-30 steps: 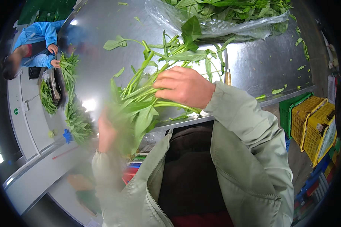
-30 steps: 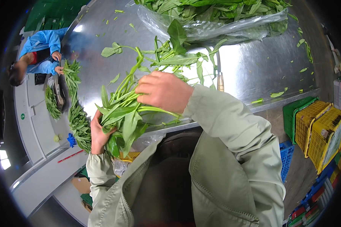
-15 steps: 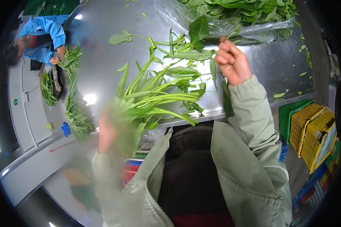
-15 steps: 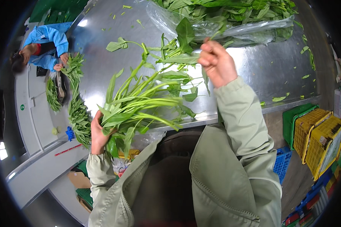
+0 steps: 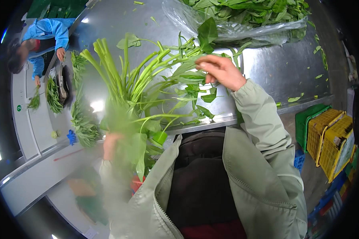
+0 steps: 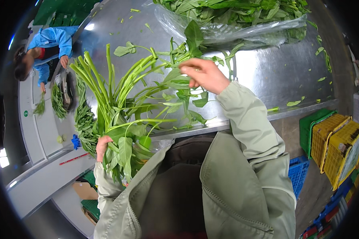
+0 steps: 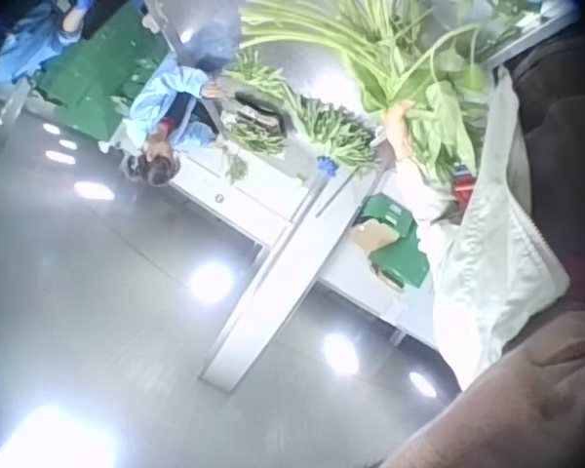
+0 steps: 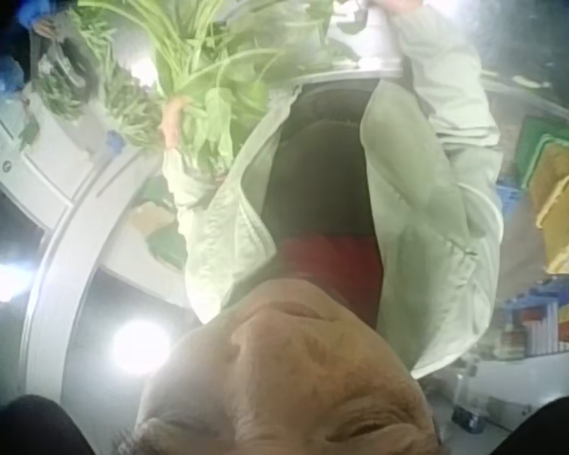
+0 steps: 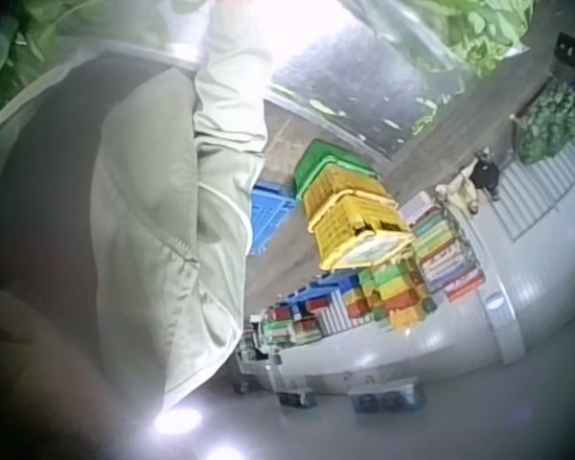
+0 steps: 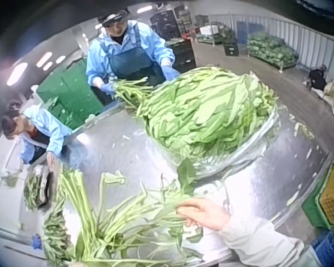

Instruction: The person processes leafy greens on a metal table by cutting the stem ends with a knife and sorting, plucking, and gathering the stalks into bundles by hand.

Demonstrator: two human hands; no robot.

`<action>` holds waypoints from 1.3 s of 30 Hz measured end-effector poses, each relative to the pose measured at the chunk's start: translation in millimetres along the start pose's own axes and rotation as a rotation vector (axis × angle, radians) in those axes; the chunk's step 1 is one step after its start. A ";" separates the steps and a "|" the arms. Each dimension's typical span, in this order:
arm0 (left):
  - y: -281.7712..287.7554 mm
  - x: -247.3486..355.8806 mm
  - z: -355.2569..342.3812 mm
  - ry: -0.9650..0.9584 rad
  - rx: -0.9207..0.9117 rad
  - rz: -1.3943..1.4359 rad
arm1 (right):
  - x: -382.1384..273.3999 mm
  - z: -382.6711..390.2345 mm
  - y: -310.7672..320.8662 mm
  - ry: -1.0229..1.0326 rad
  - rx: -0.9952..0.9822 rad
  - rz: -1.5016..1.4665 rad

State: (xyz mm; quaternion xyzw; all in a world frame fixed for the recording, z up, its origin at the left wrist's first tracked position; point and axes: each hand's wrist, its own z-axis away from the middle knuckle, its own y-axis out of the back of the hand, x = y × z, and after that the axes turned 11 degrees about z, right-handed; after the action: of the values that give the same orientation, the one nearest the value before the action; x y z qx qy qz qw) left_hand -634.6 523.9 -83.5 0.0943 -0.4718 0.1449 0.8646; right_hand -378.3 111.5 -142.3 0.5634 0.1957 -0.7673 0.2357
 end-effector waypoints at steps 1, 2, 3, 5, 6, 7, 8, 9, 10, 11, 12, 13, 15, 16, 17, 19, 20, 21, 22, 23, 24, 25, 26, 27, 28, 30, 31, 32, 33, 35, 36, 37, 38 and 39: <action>17.8 -13.1 -4.7 0.049 0.018 -0.030 | -11.8 2.0 -9.2 0.036 -0.056 0.000; 22.2 -16.4 -8.1 0.098 0.038 -0.060 | -18.4 2.2 -17.2 0.072 -0.114 -0.001; 26.9 -18.8 -11.1 0.100 0.033 -0.062 | -20.4 1.0 -24.2 0.070 -0.109 -0.002; 25.6 -16.1 -13.3 0.169 0.049 0.006 | -18.0 -3.5 -36.2 0.038 -0.312 0.281; 25.2 -13.6 -13.7 0.170 0.052 0.006 | -14.2 -5.5 -37.2 0.037 -0.314 0.280; 21.0 -8.0 -11.6 0.173 0.020 0.006 | -9.7 -8.6 -38.6 -0.041 -0.300 0.275; 16.1 -4.7 -12.0 0.177 -0.021 0.002 | -3.4 -9.7 -39.0 -0.121 -0.277 0.269; 13.5 -5.2 -12.3 0.179 -0.021 0.002 | 8.6 -10.6 -47.2 -0.021 -0.229 0.291; 10.2 -6.5 -14.8 0.123 -0.037 -0.010 | 23.8 -10.8 -63.0 -0.026 -0.223 0.290; 6.0 -6.8 -16.0 0.067 -0.051 -0.023 | 37.6 -11.3 -84.0 0.218 -0.119 0.415; -5.8 1.8 -16.2 0.070 -0.056 -0.023 | 43.0 -14.2 -96.5 0.463 -0.014 0.541; -22.6 17.2 -14.7 0.154 -0.079 0.035 | 35.6 -18.3 -97.5 0.460 -0.017 0.541; -22.3 21.7 -8.2 0.232 -0.084 0.097 | 8.8 -25.4 -93.7 -0.054 -0.409 0.208; -10.3 12.7 -6.3 0.185 -0.014 0.045 | 7.6 -26.2 -87.1 -0.054 -0.414 0.208; -7.2 9.4 -3.7 0.137 0.060 -0.005 | 11.3 -25.9 -74.0 0.020 -0.289 0.210; -8.1 10.2 -2.0 0.139 0.019 0.075 | 22.8 -32.5 -40.5 0.014 -0.041 0.187; -11.8 12.4 -3.7 0.140 -0.035 0.148 | 28.1 -36.3 -19.4 -0.066 0.087 0.163; 12.2 3.0 -5.5 0.133 -0.107 0.081 | 25.4 -36.3 0.5 -0.034 0.125 0.583; 28.3 -8.5 -4.4 0.131 -0.097 0.081 | 17.3 -35.8 12.2 0.005 0.157 1.001; 38.5 -17.6 -5.5 0.102 -0.104 0.027 | 9.5 -32.9 9.8 0.003 0.157 1.000; 48.9 -25.6 -6.2 0.073 -0.112 -0.028 | 1.1 -28.8 2.5 0.030 0.221 1.065; 30.6 -15.0 -9.0 0.075 -0.121 -0.028 | -3.0 -27.1 -2.9 0.052 0.290 1.134; -1.6 7.8 -9.3 0.167 -0.099 0.136 | -3.9 -28.4 -11.5 0.199 0.285 1.014; -16.8 20.7 -7.2 0.255 -0.063 0.300 | -5.1 -34.4 -28.3 0.353 0.272 0.886; -17.8 22.9 -9.5 0.259 -0.068 0.293 | -3.1 -39.5 -48.7 0.410 0.170 0.783; -18.9 22.8 -14.5 0.272 -0.120 0.314 | -13.4 -41.4 -80.2 0.516 -0.042 0.650; -3.4 10.3 -10.7 0.265 -0.105 0.317 | -22.2 -41.2 -90.3 0.582 -0.170 0.610; 19.7 -8.3 -13.5 0.191 -0.075 0.070 | -15.9 -43.6 -89.1 0.583 -0.166 0.610; 45.3 -24.8 -14.2 0.115 -0.042 -0.174 | -2.8 -49.9 -86.3 0.478 -0.168 0.398; 66.1 -35.1 -21.6 0.075 -0.083 -0.233 | -2.6 -52.2 -57.0 0.110 0.013 -0.054; 80.5 -41.8 -16.5 0.027 -0.089 -0.291 | -13.1 -50.9 -36.7 -0.136 0.169 -0.299; 99.3 -55.2 -15.9 -0.037 -0.085 -0.412 | 5.6 -49.5 -10.8 -0.131 0.166 -0.415; 124.1 -76.2 -11.5 -0.042 -0.075 -0.407 | 16.4 -49.9 2.3 -0.125 0.153 -0.531; 148.2 -98.7 -6.0 -0.020 -0.013 -0.252 | 27.1 -49.8 -2.5 -0.121 0.142 -0.526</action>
State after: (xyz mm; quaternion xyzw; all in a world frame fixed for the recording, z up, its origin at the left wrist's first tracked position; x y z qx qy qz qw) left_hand -730.8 649.1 -166.1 0.1489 -0.4657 0.0311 0.8718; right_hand -348.1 137.9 -182.5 0.4616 0.2665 -0.8461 -0.0005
